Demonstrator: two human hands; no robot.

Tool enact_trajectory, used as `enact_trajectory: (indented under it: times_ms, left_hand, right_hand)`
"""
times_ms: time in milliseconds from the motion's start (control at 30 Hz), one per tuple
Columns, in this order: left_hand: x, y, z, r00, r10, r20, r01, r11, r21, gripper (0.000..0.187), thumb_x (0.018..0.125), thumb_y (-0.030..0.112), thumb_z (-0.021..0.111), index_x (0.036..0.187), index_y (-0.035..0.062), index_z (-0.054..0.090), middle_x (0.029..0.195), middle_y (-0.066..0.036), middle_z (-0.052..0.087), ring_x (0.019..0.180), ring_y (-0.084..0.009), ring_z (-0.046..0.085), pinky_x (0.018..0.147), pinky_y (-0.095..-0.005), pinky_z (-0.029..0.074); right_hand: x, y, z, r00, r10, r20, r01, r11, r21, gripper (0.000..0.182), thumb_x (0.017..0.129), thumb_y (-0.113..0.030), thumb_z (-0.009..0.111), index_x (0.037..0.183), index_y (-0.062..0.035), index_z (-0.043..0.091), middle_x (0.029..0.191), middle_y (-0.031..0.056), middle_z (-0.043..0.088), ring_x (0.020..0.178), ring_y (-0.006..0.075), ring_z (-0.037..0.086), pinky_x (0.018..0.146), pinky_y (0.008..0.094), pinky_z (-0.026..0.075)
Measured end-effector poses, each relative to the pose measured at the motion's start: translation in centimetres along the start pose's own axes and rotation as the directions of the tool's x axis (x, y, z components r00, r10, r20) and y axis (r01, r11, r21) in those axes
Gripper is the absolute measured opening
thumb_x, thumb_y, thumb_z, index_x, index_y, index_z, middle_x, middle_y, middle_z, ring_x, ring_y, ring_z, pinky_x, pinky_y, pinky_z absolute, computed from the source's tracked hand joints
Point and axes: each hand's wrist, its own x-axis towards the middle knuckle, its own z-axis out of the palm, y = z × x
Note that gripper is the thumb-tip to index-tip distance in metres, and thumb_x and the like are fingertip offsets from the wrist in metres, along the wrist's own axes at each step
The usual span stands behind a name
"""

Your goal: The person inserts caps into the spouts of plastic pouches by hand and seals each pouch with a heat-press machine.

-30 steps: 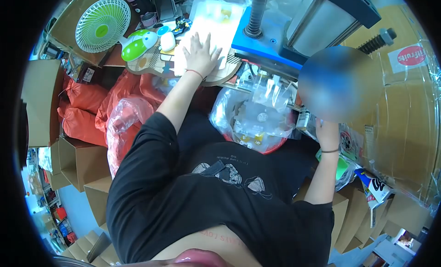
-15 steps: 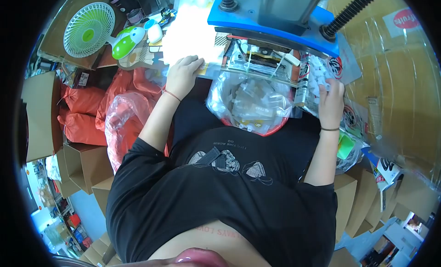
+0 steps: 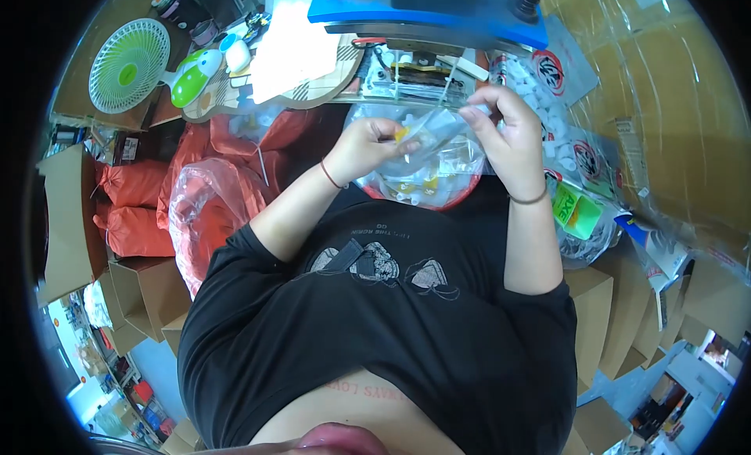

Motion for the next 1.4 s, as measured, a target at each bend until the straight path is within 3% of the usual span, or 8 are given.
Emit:
enact_trajectory:
  times_ms: [467,633,933,1067,1100,1200,1333,1400]
  left_hand:
    - [-1.1,0.7,3.5,0.893,-0.018,0.450,0.310,0.750,-0.584,0.024,0.098,0.022,0.064,0.114,0.0029,0.069,0.102,-0.007,0.074,0.089,-0.0093,0.066,0.079,-0.0271,0.053]
    - [-0.1,0.5,1.8,0.920,-0.029,0.390,0.286,0.730,-0.621,0.026,0.092,0.011,0.069,0.116,0.0027,0.068,0.107,-0.009,0.073,0.097,-0.0151,0.069,0.086,-0.0312,0.056]
    - [4.9,-0.6,-0.8,0.981,-0.060,0.185,0.183,0.610,-0.771,0.031,0.089,0.007,0.070,0.116,-0.0033,0.060,0.104,-0.013,0.070,0.092,-0.0217,0.070,0.085,-0.0370,0.057]
    - [5.1,-1.2,-7.0,0.812,-0.089,-0.577,-0.059,0.971,-0.233,0.046,0.090,0.022,0.071,0.119,-0.0056,0.049,0.100,-0.019,0.066,0.084,-0.0266,0.068,0.079,-0.0392,0.055]
    - [5.4,-2.4,-9.6,0.529,0.474,-0.704,-0.158,0.870,0.467,0.060,0.088,0.031,0.072,0.129,-0.0047,0.048,0.118,-0.028,0.060,0.106,-0.0378,0.063,0.093,-0.0470,0.049]
    - [3.6,-8.0,-12.6,0.825,0.416,-0.382,0.290,0.269,0.919,0.073,0.086,0.039,0.072,0.145,0.0076,0.042,0.143,-0.029,0.042,0.131,-0.0457,0.045,0.107,-0.0495,0.038]
    - [-0.1,-7.3,-11.1,0.858,0.513,-0.007,-0.127,0.225,0.966,0.050,0.093,0.029,0.062,0.139,0.0127,0.051,0.141,-0.018,0.052,0.127,-0.0386,0.051,0.104,-0.0479,0.043]
    - [-0.4,-7.2,-10.5,0.856,0.405,-0.321,-0.118,0.758,0.642,0.034,0.095,0.013,0.058,0.129,0.0102,0.060,0.121,-0.016,0.066,0.113,-0.0369,0.062,0.096,-0.0412,0.049]
  right_hand:
    - [0.4,0.1,-1.1,0.955,0.007,0.297,0.074,0.962,-0.262,0.029,0.098,-0.029,0.060,0.108,-0.0013,0.063,0.096,0.0148,0.065,0.085,0.0326,0.061,0.077,0.0377,0.049]
    - [-2.1,1.7,-6.7,0.931,0.359,0.063,-0.100,0.419,-0.902,0.052,0.090,-0.046,0.064,0.121,-0.0045,0.061,0.111,0.0193,0.059,0.106,0.0404,0.057,0.093,0.0463,0.045]
    - [-4.7,5.1,-8.5,0.936,0.174,0.306,0.055,0.787,-0.615,0.032,0.091,-0.027,0.066,0.108,-0.0009,0.060,0.100,0.0140,0.060,0.089,0.0311,0.057,0.080,0.0394,0.045]
    - [-5.8,6.9,-9.3,0.974,0.205,0.094,-0.126,0.841,-0.527,0.026,0.096,-0.020,0.061,0.114,-0.0009,0.061,0.102,0.0130,0.065,0.088,0.0214,0.062,0.079,0.0320,0.047]
    - [-6.1,7.2,-9.1,0.985,0.172,-0.022,-0.156,0.822,-0.548,0.026,0.097,-0.019,0.060,0.115,-0.0010,0.061,0.103,0.0134,0.067,0.089,0.0209,0.063,0.081,0.0314,0.048]
    - [-6.3,6.8,-8.8,0.985,0.162,-0.067,-0.170,0.786,-0.594,0.023,0.099,-0.017,0.058,0.114,-0.0006,0.064,0.101,0.0139,0.069,0.088,0.0205,0.064,0.082,0.0297,0.048]
    - [-4.9,4.5,-7.2,0.990,0.007,-0.140,-0.081,0.842,-0.534,0.022,0.100,-0.017,0.058,0.111,0.0003,0.066,0.097,0.0105,0.068,0.085,0.0158,0.061,0.080,0.0273,0.047]
    - [-3.6,3.8,-4.7,0.988,-0.017,-0.151,-0.043,0.921,-0.387,0.020,0.100,-0.016,0.056,0.110,0.0003,0.064,0.096,0.0069,0.065,0.085,0.0130,0.058,0.080,0.0269,0.046]
